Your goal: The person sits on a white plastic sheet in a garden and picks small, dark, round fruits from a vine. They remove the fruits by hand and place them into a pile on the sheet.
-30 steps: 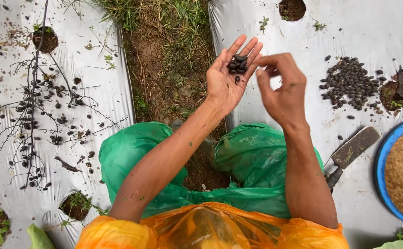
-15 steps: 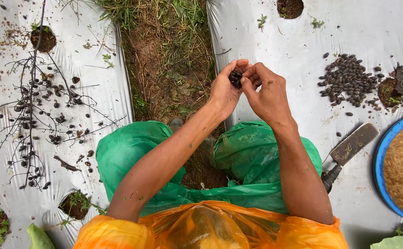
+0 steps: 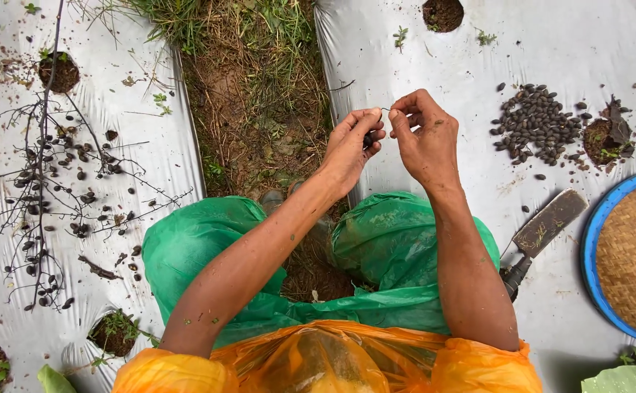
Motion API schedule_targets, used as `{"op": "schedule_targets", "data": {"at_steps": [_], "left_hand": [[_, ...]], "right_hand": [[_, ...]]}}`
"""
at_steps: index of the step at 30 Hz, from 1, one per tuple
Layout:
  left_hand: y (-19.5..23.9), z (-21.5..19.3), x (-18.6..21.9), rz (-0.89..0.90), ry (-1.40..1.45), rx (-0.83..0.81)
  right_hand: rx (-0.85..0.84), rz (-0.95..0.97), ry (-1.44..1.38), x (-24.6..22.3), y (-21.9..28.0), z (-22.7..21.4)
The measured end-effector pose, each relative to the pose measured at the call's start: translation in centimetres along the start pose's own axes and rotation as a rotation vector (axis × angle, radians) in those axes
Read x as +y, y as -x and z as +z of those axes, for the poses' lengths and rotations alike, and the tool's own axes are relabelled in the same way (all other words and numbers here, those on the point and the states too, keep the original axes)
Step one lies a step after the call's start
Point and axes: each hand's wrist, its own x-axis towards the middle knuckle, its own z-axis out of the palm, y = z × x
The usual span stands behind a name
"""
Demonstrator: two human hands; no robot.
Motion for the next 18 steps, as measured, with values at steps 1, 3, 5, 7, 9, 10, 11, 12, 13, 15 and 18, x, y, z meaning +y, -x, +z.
{"op": "schedule_targets", "data": {"at_steps": [1, 3, 5, 7, 9, 10, 11, 12, 13, 15, 18], "left_hand": [[0.1, 0.1, -0.1, 0.001, -0.001, -0.002], [0.1, 0.3, 0.1, 0.049, -0.021, -0.005], [0.2, 0.6, 0.5, 0.066, -0.039, -0.012], [0.6, 0.3, 0.7, 0.076, -0.054, -0.012], [0.5, 0.3, 1.2, 0.078, -0.111, -0.009], [0.6, 0.2, 1.5, 0.076, -0.114, -0.014], [0.8, 0.2, 1.7, 0.066, -0.119, -0.011], [0.9, 0.1, 2.0, 0.052, -0.128, -0.012], [0.7, -0.2, 2.1, 0.048, -0.136, -0.019], [0.7, -0.7, 1.9, 0.040, -0.158, -0.006], [2.2, 0.2, 3.1, 0.022, -0.175, 0.004]], "right_hand": [[0.002, -0.001, 0.000, 0.0, 0.1, -0.1], [0.005, 0.003, -0.027, 0.0, -0.1, -0.2], [0.006, 0.012, -0.059, 0.1, -0.2, -0.2], [0.002, 0.029, -0.092, 0.4, 0.0, 0.0], [0.013, 0.008, 0.076, 1.0, 0.0, -0.2], [0.018, 0.009, 0.076, 1.5, -0.1, -0.1], [0.013, 0.000, 0.111, 2.0, -0.2, -0.1], [0.013, -0.005, 0.144, 2.5, -0.2, -0.1], [0.025, -0.001, 0.143, 1.7, -0.5, 0.1], [-0.060, 0.256, -0.246, 0.1, -0.4, 0.1], [-0.104, 0.366, -0.454, -0.1, -0.5, 0.7]]}}
